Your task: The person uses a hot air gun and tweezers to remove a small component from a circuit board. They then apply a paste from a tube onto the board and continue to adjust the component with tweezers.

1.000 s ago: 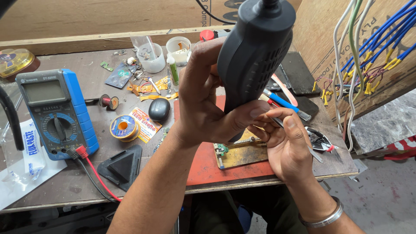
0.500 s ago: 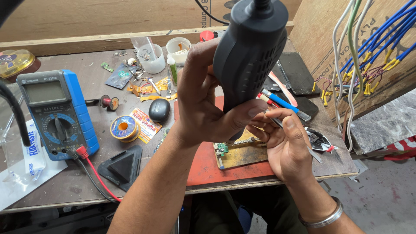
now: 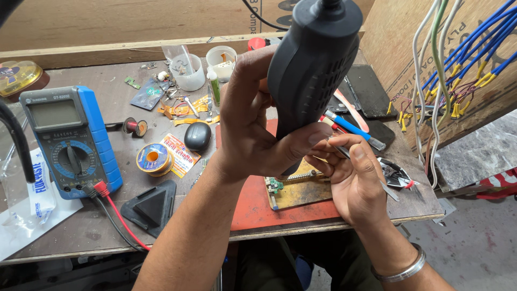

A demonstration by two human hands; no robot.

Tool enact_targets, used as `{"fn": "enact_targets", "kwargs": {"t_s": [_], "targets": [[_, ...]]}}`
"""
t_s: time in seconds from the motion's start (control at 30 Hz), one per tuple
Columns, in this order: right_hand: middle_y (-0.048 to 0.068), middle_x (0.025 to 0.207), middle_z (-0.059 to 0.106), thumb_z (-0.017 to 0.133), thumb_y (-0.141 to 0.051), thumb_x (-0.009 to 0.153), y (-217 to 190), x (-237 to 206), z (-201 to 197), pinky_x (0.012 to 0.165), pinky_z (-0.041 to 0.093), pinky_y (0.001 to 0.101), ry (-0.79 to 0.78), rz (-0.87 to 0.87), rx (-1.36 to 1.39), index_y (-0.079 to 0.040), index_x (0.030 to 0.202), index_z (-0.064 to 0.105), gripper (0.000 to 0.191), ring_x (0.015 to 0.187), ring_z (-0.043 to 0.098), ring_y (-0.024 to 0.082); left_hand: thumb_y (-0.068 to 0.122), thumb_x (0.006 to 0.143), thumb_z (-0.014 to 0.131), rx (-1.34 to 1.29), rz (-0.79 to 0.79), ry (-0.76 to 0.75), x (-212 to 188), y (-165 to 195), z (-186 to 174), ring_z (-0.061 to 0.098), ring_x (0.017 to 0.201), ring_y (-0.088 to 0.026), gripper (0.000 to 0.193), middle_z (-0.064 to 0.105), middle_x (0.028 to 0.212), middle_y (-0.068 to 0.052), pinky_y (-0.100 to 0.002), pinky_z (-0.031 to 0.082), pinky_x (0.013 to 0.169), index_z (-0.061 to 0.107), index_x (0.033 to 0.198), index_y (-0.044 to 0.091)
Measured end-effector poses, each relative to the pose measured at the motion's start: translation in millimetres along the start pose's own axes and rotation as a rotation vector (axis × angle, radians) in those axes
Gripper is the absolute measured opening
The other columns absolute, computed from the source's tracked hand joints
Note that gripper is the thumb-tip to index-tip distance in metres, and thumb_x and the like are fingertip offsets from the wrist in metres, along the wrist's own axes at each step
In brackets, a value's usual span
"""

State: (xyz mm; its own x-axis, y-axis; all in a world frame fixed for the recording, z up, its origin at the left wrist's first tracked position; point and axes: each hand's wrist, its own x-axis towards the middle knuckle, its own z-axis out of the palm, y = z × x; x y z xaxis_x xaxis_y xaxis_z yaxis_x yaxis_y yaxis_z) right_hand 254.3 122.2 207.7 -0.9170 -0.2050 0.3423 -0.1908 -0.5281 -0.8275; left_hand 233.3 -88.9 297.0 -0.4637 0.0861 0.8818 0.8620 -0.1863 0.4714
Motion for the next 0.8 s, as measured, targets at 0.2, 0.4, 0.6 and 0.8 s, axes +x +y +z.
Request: {"fn": "enact_targets", "kwargs": {"t_s": [0.2, 0.4, 0.6, 0.8], "targets": [[0.021, 0.124, 0.064, 0.050, -0.035, 0.110, 0.9, -0.7, 0.2, 0.112, 0.050, 0.0537, 0.000, 0.000, 0.009, -0.001, 0.122, 0.056, 0.036, 0.120, 0.064, 0.032, 0.018, 0.097, 0.088, -0.011, 0.012, 0.015, -4.2, -2.6, 0.7, 0.066, 0.096, -0.008, 0.066, 0.068, 0.115, -0.009, -0.021, 0.057, 0.083, 0.044, 0.142, 0.000], [0.021, 0.124, 0.064, 0.050, -0.036, 0.110, -0.3, -0.3, 0.2, 0.112, 0.050, 0.0537, -0.002, 0.001, 0.001, -0.001, 0.122, 0.056, 0.037, 0.121, 0.063, 0.032, 0.018, 0.095, 0.088, -0.002, -0.006, 0.013, -4.5, -2.9, -0.1, 0.067, 0.093, -0.009, 0.066, 0.068, 0.112, -0.009, -0.021, 0.062, 0.083, 0.044, 0.140, -0.001], [0.020, 0.124, 0.064, 0.050, -0.036, 0.110, -1.2, 0.2, 0.8, 0.112, 0.050, 0.0536, 0.001, 0.004, -0.002, -0.001, 0.122, 0.056, 0.037, 0.120, 0.063, 0.032, 0.019, 0.095, 0.089, -0.009, 0.024, 0.007, -2.1, -2.8, 0.7, 0.066, 0.094, -0.008, 0.067, 0.068, 0.112, -0.009, -0.021, 0.061, 0.084, 0.044, 0.140, 0.000], [0.019, 0.122, 0.063, 0.051, -0.036, 0.110, -1.6, 0.4, 0.8, 0.111, 0.050, 0.0532, 0.006, 0.007, -0.010, -0.002, 0.121, 0.056, 0.037, 0.120, 0.063, 0.030, 0.017, 0.095, 0.088, -0.036, 0.016, 0.014, -3.8, -2.5, 2.0, 0.065, 0.094, -0.008, 0.066, 0.066, 0.113, -0.008, -0.020, 0.058, 0.083, 0.043, 0.140, 0.000]]}}
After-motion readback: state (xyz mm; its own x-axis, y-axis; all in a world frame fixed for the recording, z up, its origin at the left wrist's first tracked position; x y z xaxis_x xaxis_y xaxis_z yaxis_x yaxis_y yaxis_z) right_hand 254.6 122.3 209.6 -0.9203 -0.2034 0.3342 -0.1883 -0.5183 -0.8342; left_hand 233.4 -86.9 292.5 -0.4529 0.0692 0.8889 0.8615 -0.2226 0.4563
